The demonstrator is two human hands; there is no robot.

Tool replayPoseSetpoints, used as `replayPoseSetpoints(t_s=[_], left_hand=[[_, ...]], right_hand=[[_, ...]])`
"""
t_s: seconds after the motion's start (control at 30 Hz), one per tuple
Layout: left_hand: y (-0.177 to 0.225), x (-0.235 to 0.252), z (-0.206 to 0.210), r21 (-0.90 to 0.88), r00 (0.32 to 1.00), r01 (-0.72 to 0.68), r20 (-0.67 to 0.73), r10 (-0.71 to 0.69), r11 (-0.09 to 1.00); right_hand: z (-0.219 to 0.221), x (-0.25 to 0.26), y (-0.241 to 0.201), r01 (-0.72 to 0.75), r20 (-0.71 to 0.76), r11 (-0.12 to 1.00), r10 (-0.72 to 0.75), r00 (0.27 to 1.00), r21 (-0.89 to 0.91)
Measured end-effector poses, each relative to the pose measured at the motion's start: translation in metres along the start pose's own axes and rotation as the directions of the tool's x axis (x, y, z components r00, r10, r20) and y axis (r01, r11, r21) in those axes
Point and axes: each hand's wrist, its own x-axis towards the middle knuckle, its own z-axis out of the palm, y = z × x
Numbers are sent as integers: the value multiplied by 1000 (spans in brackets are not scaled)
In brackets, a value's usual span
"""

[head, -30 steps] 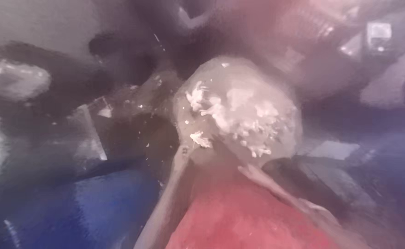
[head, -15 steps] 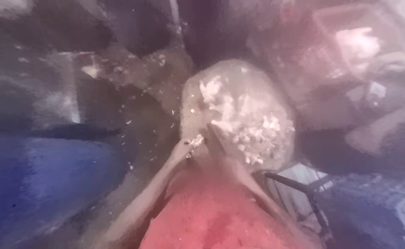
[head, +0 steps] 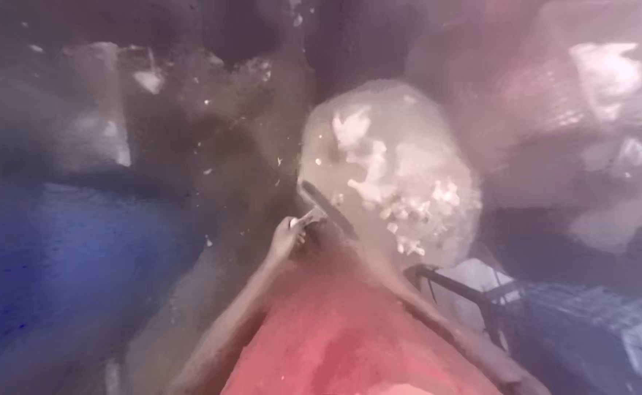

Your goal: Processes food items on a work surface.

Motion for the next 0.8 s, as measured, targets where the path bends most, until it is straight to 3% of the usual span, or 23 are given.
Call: replayPoseSetpoints(t_s=[0.1,0.23,0.37,0.43,0.57,0.7,0.73,0.8], left_hand=[[-9,0,-2,-14,1000,-11,7,11,1000],[-5,0,2,-42,1000,-13,11,13,999],[-12,-5,1,32,997,-64,34,63,997],[-10,-1,2,52,996,-83,28,82,995],[1,-3,9,133,997,-78,25,75,988],[38,-23,11,29,926,-161,351,141,987],[49,-16,12,51,921,-177,361,147,983],[52,-12,9,89,960,-204,216,181,975]], right_hand=[[-4,-10,-10,-5,34,979,-2,999,204],[12,12,20,-73,213,966,19,977,247],[1,-20,-10,66,139,878,-149,979,475],[2,-21,-16,177,73,863,-238,969,474],[14,7,30,-79,353,927,-60,934,366],[10,-20,36,-61,18,958,58,998,281],[1,-22,27,-63,-37,959,76,996,278],[-1,-31,20,-59,-52,943,80,995,328]])
